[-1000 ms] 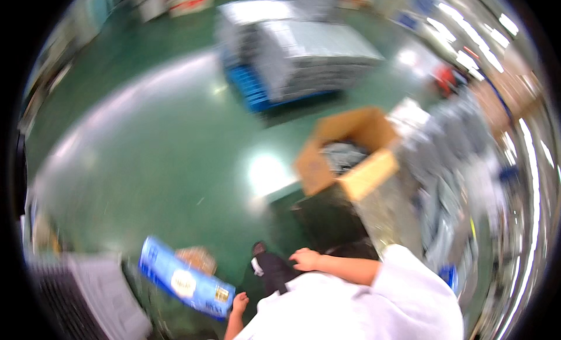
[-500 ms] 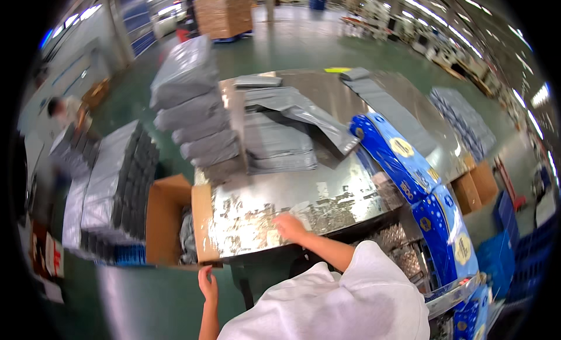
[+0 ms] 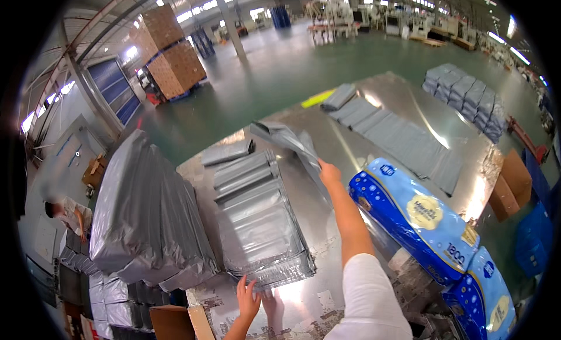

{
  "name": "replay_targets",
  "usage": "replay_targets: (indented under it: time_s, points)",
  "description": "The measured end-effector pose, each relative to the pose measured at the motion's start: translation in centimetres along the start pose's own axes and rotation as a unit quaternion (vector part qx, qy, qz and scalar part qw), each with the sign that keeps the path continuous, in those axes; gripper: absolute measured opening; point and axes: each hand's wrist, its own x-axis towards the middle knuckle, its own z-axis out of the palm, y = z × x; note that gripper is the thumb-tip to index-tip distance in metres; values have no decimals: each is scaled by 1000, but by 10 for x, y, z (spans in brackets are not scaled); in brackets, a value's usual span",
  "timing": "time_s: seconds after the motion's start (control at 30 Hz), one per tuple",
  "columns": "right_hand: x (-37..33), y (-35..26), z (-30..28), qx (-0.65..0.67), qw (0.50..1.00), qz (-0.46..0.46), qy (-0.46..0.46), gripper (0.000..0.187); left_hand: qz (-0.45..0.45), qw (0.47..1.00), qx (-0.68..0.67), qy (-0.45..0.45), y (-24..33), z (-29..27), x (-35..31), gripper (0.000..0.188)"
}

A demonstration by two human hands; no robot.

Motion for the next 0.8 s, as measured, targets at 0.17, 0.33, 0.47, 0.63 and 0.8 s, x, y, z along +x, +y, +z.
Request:
replay_targets:
  time_s: [0.17, 0.33, 0.47, 0.63, 0.8]
  points:
    - [-16, -43, 174, -148, 934, -284, 161, 43, 33, 998, 59, -18, -21, 45, 113, 38]
    - [-167, -90, 286, -162, 926, -306, -151, 49, 56, 998, -19, -10, 12, 40, 187, 33]
    - [-202, -58, 234, 39, 847, -338, -409, 49, -32, 942, -124, -311, -39, 92, 202, 45]
    - [-143, 93, -29, 306, 944, 28, -122, 21, -5, 912, 176, -371, -64, 97, 170, 68]
    - [-185, 373, -262, -32, 916, 400, -8, 74, -54, 893, 280, -348, -94, 86, 171, 74]
